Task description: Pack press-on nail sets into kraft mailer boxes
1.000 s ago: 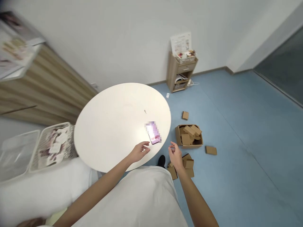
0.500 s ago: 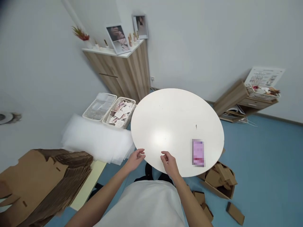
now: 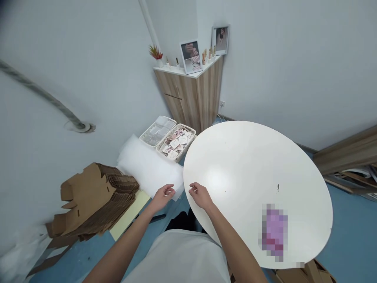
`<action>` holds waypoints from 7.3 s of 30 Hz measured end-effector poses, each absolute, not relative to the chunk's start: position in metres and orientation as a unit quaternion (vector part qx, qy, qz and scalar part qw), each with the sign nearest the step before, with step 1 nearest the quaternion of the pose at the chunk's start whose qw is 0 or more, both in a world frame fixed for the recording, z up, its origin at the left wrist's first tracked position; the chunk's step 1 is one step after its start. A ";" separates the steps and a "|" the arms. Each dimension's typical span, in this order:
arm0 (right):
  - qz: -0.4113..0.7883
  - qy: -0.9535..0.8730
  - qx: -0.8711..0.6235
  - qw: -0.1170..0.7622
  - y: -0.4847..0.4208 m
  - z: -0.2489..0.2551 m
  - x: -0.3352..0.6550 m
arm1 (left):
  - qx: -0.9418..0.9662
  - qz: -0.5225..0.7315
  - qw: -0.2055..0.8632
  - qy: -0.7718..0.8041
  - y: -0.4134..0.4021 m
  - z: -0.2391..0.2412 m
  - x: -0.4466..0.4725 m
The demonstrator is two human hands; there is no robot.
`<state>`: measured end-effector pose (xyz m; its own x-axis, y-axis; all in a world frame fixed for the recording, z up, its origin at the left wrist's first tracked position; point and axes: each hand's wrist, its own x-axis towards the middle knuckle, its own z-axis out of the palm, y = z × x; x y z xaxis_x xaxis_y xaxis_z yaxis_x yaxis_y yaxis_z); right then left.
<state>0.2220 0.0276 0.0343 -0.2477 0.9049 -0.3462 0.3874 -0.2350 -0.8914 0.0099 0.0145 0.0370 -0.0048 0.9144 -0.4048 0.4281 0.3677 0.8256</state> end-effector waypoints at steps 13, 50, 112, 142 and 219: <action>0.488 -0.647 -0.568 0.147 0.154 0.029 0.142 | 0.619 0.144 0.320 0.702 0.155 0.030 -0.066; 0.311 -0.665 -0.666 -0.134 0.286 -0.023 0.055 | 0.701 -0.021 0.256 0.665 0.268 -0.031 -0.072; 0.188 -0.476 -0.694 0.507 -0.094 0.058 0.307 | 0.537 0.201 0.760 0.306 -0.007 0.070 0.205; 0.475 -0.394 -0.610 0.497 -0.106 0.050 0.344 | 0.669 0.135 0.667 0.298 0.020 0.061 0.174; 0.279 -0.584 -0.762 0.038 0.155 -0.039 0.207 | 0.890 -0.083 0.203 0.400 0.243 -0.020 0.053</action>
